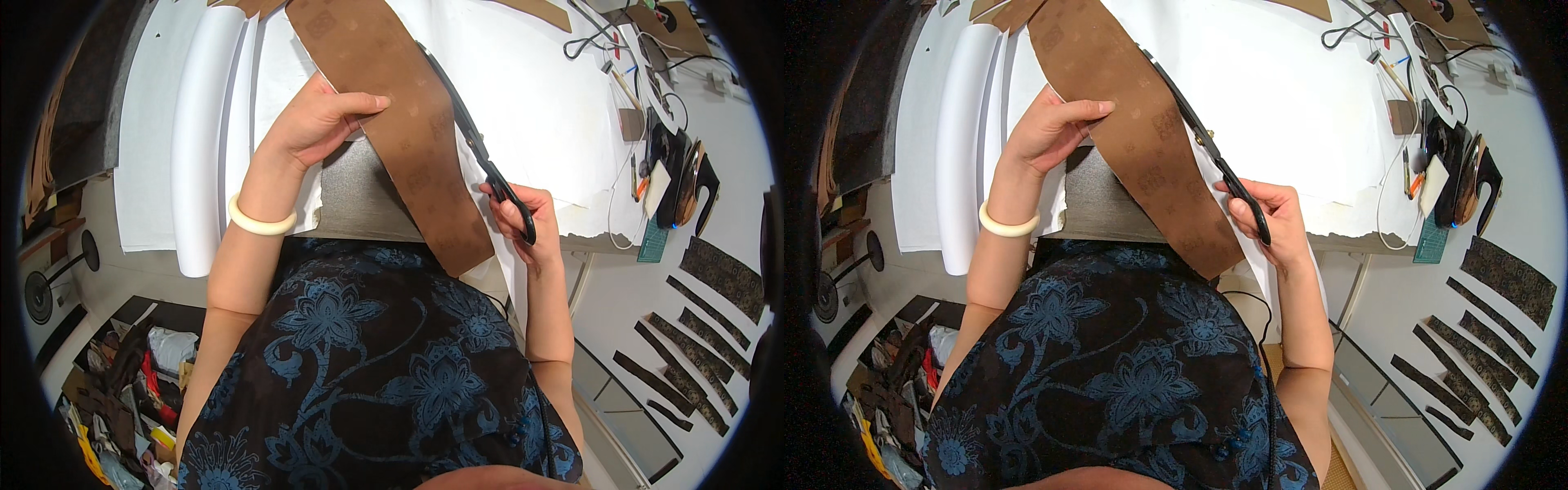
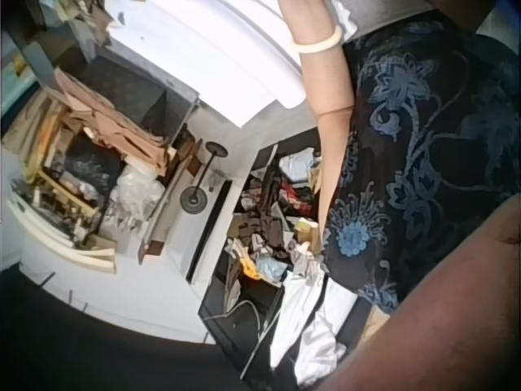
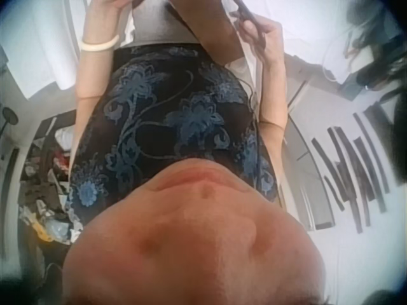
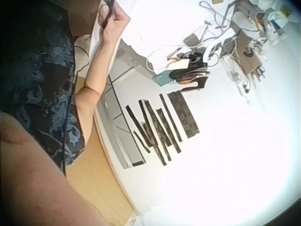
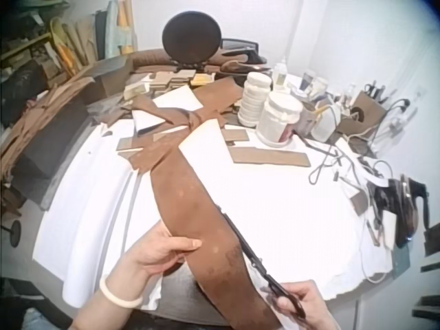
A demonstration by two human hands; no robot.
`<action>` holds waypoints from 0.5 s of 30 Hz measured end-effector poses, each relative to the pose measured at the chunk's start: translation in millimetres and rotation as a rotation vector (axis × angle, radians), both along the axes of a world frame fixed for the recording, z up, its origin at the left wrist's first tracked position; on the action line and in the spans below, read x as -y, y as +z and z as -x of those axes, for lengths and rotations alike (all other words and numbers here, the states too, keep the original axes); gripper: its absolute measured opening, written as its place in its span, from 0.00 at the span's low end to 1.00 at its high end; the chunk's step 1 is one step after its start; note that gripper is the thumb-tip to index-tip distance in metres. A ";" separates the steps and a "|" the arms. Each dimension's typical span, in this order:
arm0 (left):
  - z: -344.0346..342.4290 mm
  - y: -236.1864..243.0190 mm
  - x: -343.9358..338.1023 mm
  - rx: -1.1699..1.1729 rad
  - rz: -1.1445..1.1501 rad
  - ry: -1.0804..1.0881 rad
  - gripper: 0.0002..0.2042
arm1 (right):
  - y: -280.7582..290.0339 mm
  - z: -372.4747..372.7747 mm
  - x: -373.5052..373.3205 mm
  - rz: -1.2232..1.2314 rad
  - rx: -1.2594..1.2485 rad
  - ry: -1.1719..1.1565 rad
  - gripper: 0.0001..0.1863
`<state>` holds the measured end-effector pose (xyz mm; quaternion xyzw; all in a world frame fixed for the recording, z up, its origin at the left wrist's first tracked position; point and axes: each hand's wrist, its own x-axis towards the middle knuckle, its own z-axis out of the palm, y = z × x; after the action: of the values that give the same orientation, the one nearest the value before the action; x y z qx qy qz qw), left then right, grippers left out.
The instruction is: The person uses scissors to trim a long strip of brown material on a white work surface. They then switch to a utility knife to make precise cuts and trim the edges of the material further. The person handles the material and tools with both hands throughout the process.
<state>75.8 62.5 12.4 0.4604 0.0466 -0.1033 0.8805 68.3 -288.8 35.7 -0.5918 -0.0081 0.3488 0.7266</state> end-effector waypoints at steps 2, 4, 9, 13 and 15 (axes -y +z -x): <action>-1.3 6.5 5.8 -0.026 0.006 0.073 0.15 | 1.2 -0.2 -1.6 0.010 0.009 -0.009 0.22; -2.3 11.1 15.4 -0.059 0.001 0.168 0.15 | 0.5 -0.4 -2.1 0.015 0.011 -0.005 0.22; -4.6 4.0 28.1 -0.115 -0.064 0.373 0.17 | -3.3 -2.6 -5.8 -0.052 -0.072 0.019 0.21; -2.8 -4.4 43.8 -0.068 -0.217 0.683 0.21 | -1.2 -5.4 -13.2 -0.045 -0.193 0.021 0.20; -1.1 -13.7 44.3 0.022 -0.290 0.717 0.23 | 2.5 -7.2 -18.3 -0.022 -0.252 0.011 0.20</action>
<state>76.8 18.2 -1.3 0.5356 0.2094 0.2238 0.7869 75.5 -270.5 38.2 -0.5353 0.0763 0.4245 0.7263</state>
